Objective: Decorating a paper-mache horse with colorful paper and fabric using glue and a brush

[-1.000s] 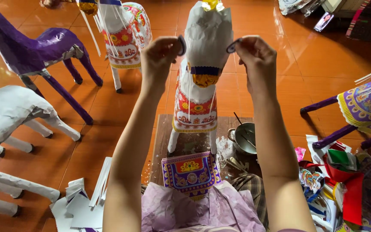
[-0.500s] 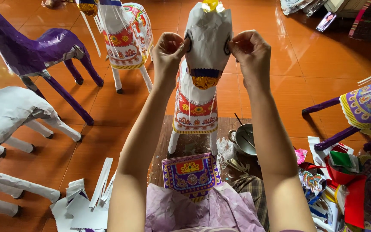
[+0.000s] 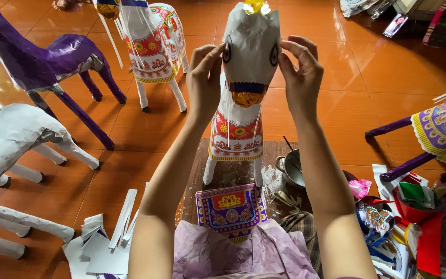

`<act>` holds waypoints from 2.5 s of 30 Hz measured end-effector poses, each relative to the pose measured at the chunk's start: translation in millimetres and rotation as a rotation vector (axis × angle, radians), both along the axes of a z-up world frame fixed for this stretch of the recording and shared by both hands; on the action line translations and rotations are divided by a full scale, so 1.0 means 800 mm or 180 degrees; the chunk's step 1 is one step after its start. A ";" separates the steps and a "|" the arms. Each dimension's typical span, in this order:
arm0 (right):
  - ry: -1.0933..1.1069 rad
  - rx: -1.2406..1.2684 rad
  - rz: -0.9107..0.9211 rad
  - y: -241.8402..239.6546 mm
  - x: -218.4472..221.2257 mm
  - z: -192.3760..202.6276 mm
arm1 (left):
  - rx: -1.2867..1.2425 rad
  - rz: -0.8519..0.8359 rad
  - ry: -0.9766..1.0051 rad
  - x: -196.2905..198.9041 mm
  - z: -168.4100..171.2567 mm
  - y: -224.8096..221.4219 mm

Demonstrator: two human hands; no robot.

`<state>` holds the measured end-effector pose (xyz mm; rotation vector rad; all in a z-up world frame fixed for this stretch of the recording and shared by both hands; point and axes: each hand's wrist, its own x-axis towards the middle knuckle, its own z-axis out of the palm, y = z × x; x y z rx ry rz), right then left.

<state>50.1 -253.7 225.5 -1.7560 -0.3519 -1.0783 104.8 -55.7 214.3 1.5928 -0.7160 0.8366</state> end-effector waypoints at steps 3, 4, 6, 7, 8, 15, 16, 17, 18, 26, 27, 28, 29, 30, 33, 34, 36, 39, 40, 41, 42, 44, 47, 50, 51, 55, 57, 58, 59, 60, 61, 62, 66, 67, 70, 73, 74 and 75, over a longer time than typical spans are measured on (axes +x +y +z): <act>-0.0066 -0.0070 0.0126 0.001 0.005 -0.004 | 0.0154 0.0064 -0.0303 -0.004 0.000 -0.006; -0.0043 -0.0028 0.0155 0.004 0.003 -0.002 | 0.0309 0.0185 -0.0331 -0.005 0.000 -0.007; -0.0022 0.0013 0.0185 0.006 0.003 -0.002 | 0.0464 0.0307 -0.0361 -0.005 -0.001 -0.008; -0.0014 -0.0021 0.0164 0.005 0.004 -0.003 | 0.0498 0.0325 -0.0373 -0.005 -0.001 -0.009; -0.0003 -0.0057 0.0142 0.004 0.004 -0.005 | 0.0531 0.0343 -0.0382 -0.006 -0.002 -0.010; -0.0074 -0.0136 0.0147 0.007 0.000 -0.002 | 0.0609 0.0318 -0.0571 0.013 0.004 -0.005; -0.0069 -0.0082 0.0236 0.007 -0.001 -0.003 | 0.0657 0.0320 -0.0528 0.013 0.007 -0.004; -0.0064 -0.0028 0.0325 0.006 -0.001 -0.003 | 0.0705 0.0323 -0.0485 0.013 0.010 -0.004; -0.0060 -0.0026 0.0326 0.006 -0.002 -0.001 | 0.0707 0.0322 -0.0481 0.019 0.009 -0.005; 0.0039 0.0082 0.0270 0.001 -0.014 0.010 | 0.0452 -0.0004 -0.0325 0.009 0.008 0.004; 0.0039 0.0086 0.0265 -0.003 -0.008 0.000 | 0.0456 -0.0009 -0.0325 0.003 0.006 0.004; -0.0144 -0.0020 0.0069 -0.007 -0.001 -0.010 | 0.0435 0.0046 -0.0333 -0.003 0.003 0.005; -0.0327 -0.0129 -0.0126 -0.011 0.006 -0.020 | 0.0414 0.0102 -0.0341 -0.009 -0.001 0.006; -0.0324 -0.0123 -0.0128 -0.006 0.001 -0.018 | 0.0420 0.0100 -0.0338 -0.015 -0.001 0.006; -0.0289 -0.0407 -0.0402 0.008 -0.006 -0.011 | 0.0325 -0.0225 -0.0228 -0.025 -0.002 0.006; -0.0298 -0.0437 -0.0451 0.010 -0.006 -0.011 | 0.0350 -0.0150 -0.0255 -0.025 -0.003 0.005; -0.0301 -0.0459 -0.0506 0.013 -0.007 -0.010 | 0.0383 -0.0081 -0.0280 -0.025 -0.003 0.004; -0.0368 -0.0454 -0.0522 0.015 -0.007 -0.008 | 0.0416 -0.0051 -0.0205 -0.025 -0.003 0.005; -0.0361 -0.0456 -0.0541 0.016 -0.007 -0.008 | 0.0427 -0.0068 -0.0196 -0.025 -0.002 0.005; -0.0355 -0.0458 -0.0560 0.016 -0.007 -0.007 | 0.0438 -0.0085 -0.0187 -0.025 -0.002 0.006; -0.0354 -0.0447 -0.0566 0.019 -0.009 -0.004 | 0.0449 -0.0090 -0.0188 -0.025 -0.002 0.006; -0.0301 -0.0397 -0.0551 0.023 -0.014 0.001 | 0.0389 -0.0149 -0.0156 -0.025 -0.003 0.006; -0.0313 -0.0402 -0.0632 0.022 -0.009 0.001 | 0.0373 -0.0218 -0.0111 -0.026 -0.003 0.008; -0.0342 -0.0403 -0.0569 0.022 -0.007 0.004 | 0.0354 -0.0223 -0.0121 -0.027 -0.001 0.008; -0.0335 -0.0396 -0.0570 0.020 -0.001 0.003 | 0.0361 -0.0225 -0.0115 -0.028 -0.001 0.009; -0.0215 -0.0223 -0.0516 0.009 0.021 -0.005 | 0.0347 -0.0292 -0.0053 -0.028 -0.007 0.012; -0.0172 -0.0170 -0.0501 0.004 0.014 -0.005 | 0.0326 -0.0342 0.0000 -0.029 -0.011 0.021; -0.0184 0.0258 -0.0451 0.000 -0.003 -0.005 | 0.0316 -0.0325 0.0091 -0.035 -0.016 0.026; -0.0197 0.0688 -0.0407 -0.004 -0.018 -0.006 | 0.0307 -0.0308 0.0183 -0.039 -0.021 0.031; -0.0115 0.0701 -0.0468 -0.012 -0.039 -0.016 | 0.0324 -0.0363 0.0268 -0.051 -0.033 0.040; 0.0023 0.0756 -0.0353 -0.021 -0.059 -0.028 | 0.0049 -0.0400 0.0622 -0.063 -0.044 0.048; 0.0178 0.0835 -0.0272 -0.031 -0.083 -0.042 | -0.0197 -0.0454 0.1008 -0.075 -0.058 0.055; 0.1302 0.1341 -0.0125 -0.148 -0.164 -0.219 | 0.0151 -0.0653 0.1713 -0.100 -0.199 0.112; 0.1620 0.1246 -0.0416 -0.184 -0.197 -0.280 | 0.0342 -0.0671 0.2247 -0.115 -0.233 0.127; 0.1975 0.1184 -0.1455 -0.272 -0.326 -0.476 | 0.0651 -0.0792 0.2793 -0.150 -0.320 0.166; 0.2441 0.1788 -0.2596 -0.303 -0.473 -0.606 | 0.0655 -0.0818 0.3166 -0.184 -0.379 0.186; 0.2770 0.2374 -0.2951 -0.305 -0.520 -0.639 | 0.0527 -0.0716 0.3444 -0.193 -0.394 0.189; 0.2811 0.2422 -0.3074 -0.293 -0.548 -0.651 | 0.0604 -0.0811 0.3511 -0.199 -0.400 0.182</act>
